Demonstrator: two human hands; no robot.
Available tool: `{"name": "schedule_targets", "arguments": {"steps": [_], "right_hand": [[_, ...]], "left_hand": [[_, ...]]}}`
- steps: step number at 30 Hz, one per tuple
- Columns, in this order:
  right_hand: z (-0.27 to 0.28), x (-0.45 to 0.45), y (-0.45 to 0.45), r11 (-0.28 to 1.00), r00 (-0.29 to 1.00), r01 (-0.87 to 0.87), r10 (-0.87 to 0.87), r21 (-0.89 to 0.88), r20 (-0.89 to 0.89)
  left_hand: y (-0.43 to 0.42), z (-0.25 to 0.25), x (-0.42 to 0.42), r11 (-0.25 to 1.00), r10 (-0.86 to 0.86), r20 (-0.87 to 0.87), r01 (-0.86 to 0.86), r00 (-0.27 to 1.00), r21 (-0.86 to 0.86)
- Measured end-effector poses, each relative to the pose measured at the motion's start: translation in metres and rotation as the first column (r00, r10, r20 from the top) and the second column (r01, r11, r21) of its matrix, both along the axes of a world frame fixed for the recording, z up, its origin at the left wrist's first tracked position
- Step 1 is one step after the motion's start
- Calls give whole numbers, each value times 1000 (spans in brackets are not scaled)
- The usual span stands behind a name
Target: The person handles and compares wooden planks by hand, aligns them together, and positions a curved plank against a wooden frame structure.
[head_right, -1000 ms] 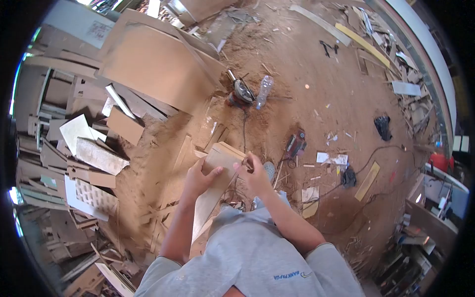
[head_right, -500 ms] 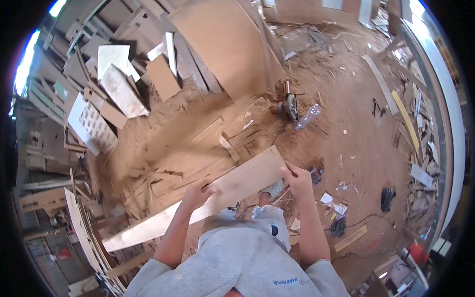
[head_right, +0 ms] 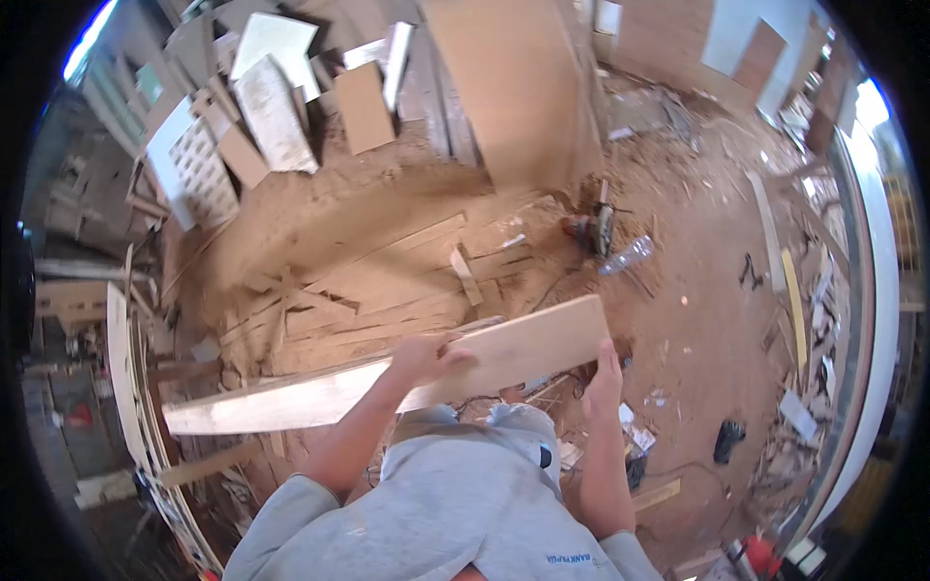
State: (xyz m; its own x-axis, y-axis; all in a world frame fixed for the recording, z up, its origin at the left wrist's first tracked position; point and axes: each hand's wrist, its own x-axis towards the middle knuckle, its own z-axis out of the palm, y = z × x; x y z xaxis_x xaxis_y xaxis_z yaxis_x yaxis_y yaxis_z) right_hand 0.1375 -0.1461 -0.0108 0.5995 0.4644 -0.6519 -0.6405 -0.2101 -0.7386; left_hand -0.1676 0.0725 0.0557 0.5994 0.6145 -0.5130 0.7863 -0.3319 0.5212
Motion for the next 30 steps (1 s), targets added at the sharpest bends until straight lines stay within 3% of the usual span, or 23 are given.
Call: {"name": "schedule_targets", "arguments": {"steps": [2, 4, 7, 8, 10, 11, 12, 13, 14, 16, 17, 19, 20, 22, 24, 25, 26, 27, 28, 29, 30], "right_hand": [[-4, -21, 13, 966, 962, 234, -214, 107, -168], [14, -29, 28, 974, 969, 218, -208, 61, -137], [26, -25, 39, 972, 964, 233, -226, 33, -138], [27, -24, 37, 977, 970, 205, -196, 50, -144], [24, -16, 25, 967, 969, -109, 155, -229, 194], [8, -5, 20, 994, 991, -1, 16, -112, 136], [-8, 0, 19, 993, 992, 117, -117, -7, 54], [-6, -1, 21, 987, 988, 105, -90, -123, 123], [6, -5, 28, 966, 979, 106, -60, -234, 194], [41, -34, 46, 957, 967, 97, -26, -272, 253], [29, -34, 45, 953, 953, 102, -11, -287, 304], [1, -12, 35, 944, 910, 132, 5, -302, 414], [-6, -15, 39, 908, 776, 231, 45, -350, 629], [-12, -42, 58, 822, 375, 460, 162, -335, 913], [-23, -108, 77, 954, 338, 195, 153, -228, 929], [0, -175, 92, 987, 301, 5, 152, -161, 941], [25, -244, 107, 976, 287, -198, 148, -92, 946], [60, -340, 134, 898, 268, -441, 133, -2, 954], [44, -388, 149, 743, 63, -654, 236, -139, 970], [51, -463, 160, 552, 93, -831, 271, -75, 958], [59, -527, 168, 369, -178, -883, 305, -289, 935]], "left_hand": [[-8, -5, -10, 994, 52, 68, -59, 996, 95], [-23, -20, -28, 957, 94, 227, -151, 969, 246], [-49, -10, -77, 780, 198, 466, -426, 863, 458], [-65, -15, -104, 707, 330, 424, -519, 843, 481], [-94, -28, -169, 466, 572, 391, -678, 721, 569], [-107, -31, -201, 299, 670, 404, -725, 623, 621], [-116, -31, -230, 112, 806, 407, -787, 429, 607], [-123, -31, -257, -84, 887, 411, -802, 210, 592], [-127, -40, -288, -246, 873, 488, -865, -2, 437], [-127, -73, -354, -526, 736, 541, -847, -408, 77], [-123, -91, -387, -571, 663, 532, -815, -527, -97], [-109, -121, -444, -587, 509, 449, -677, -735, -444], [-102, -120, -460, -529, 487, 475, -681, -733, -507], [-79, -116, -481, -393, 436, 529, -682, -728, -616], [-66, -123, -501, -451, 410, 426, -585, -807, -674], [-69, -130, -504, -485, 397, 362, -528, -844, -698], [-74, -129, -505, -475, 456, 375, -578, -807, -664], [-77, -121, -507, -459, 509, 393, -628, -766, -628], [-77, -106, -509, -479, 539, 355, -625, -764, -617], [-78, -98, -510, -501, 567, 314, -621, -762, -603], [-83, -104, -513, -454, 567, 310, -604, -763, -655]]}}
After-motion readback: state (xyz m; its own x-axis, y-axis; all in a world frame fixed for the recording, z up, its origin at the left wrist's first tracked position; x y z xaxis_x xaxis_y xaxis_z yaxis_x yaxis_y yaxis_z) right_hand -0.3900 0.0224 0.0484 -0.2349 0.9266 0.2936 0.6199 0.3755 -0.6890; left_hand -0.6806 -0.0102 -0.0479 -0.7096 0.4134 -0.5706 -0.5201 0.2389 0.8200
